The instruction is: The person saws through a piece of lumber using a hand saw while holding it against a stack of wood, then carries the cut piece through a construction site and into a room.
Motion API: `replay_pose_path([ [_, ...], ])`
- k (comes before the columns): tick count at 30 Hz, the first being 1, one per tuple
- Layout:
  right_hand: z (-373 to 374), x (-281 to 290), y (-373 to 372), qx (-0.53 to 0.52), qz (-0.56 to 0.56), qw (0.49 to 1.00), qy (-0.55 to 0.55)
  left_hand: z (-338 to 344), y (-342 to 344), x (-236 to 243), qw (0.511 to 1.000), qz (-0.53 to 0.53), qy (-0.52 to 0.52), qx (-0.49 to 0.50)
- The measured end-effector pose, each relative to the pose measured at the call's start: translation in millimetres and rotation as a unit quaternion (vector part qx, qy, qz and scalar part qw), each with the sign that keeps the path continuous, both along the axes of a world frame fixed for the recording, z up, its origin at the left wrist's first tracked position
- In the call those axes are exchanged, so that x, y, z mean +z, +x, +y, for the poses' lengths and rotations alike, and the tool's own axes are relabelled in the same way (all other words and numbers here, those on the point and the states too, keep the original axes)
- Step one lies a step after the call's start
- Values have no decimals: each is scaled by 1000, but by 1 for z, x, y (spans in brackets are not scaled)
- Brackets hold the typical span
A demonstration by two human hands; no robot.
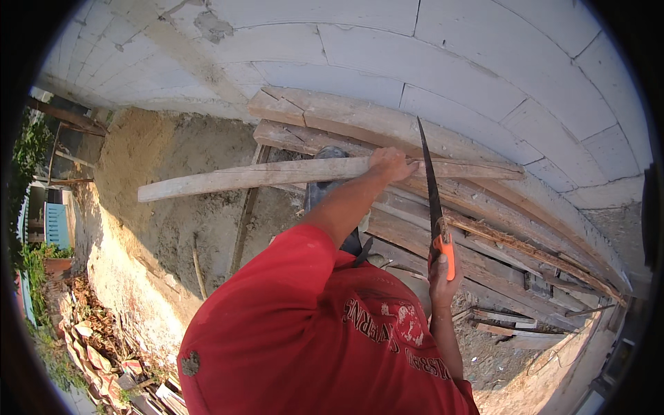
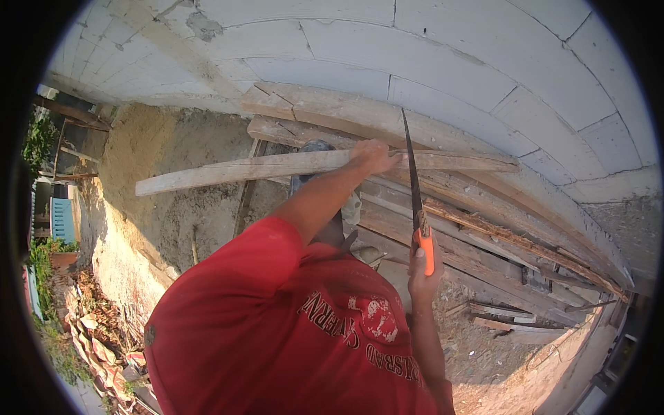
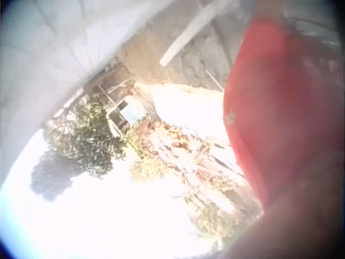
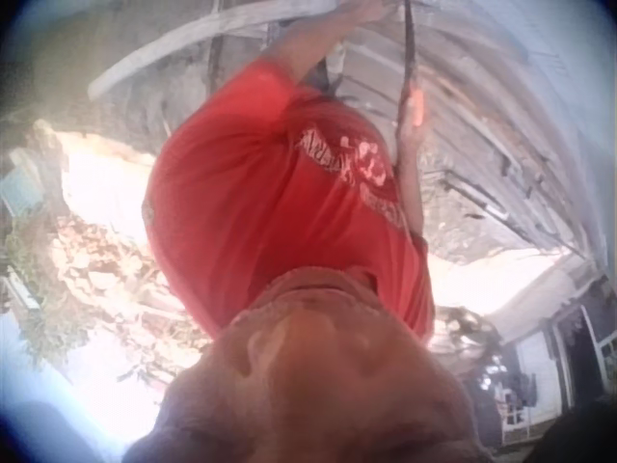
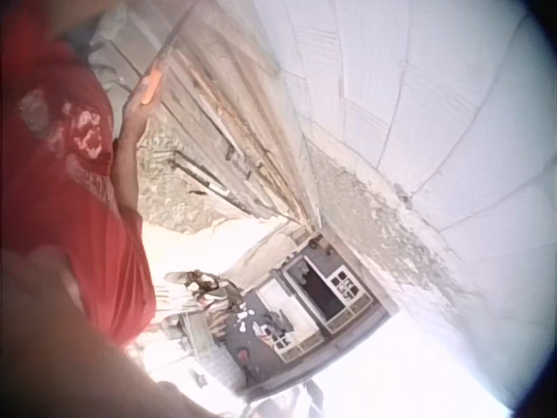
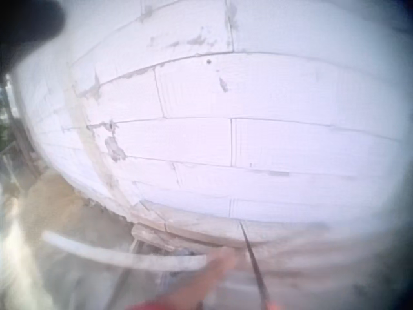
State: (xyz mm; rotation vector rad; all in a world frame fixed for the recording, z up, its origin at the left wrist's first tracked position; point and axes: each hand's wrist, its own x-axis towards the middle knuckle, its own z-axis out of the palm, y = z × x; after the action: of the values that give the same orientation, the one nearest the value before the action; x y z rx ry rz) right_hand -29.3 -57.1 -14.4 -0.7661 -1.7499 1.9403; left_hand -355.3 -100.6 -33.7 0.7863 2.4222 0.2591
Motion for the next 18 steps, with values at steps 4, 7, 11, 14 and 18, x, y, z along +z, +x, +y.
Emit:
replay_pose_path([
  [4,2,-9,4,18,-62,995,82,0,8,-3,999,38,13,4],
  [7,-6,-16,14,3,-86,995,48,-1,2,-11,998,55,19,9],
  [11,-13,-9,49,50,-159,980,105,-4,1,-6,999,32,-26,-12],
  [14,-9,-6,42,47,-125,984,118,-3,-7,-19,999,35,-29,-6],
  [18,3,-19,-33,31,-119,976,181,8,-4,-32,998,60,-18,-12],
])
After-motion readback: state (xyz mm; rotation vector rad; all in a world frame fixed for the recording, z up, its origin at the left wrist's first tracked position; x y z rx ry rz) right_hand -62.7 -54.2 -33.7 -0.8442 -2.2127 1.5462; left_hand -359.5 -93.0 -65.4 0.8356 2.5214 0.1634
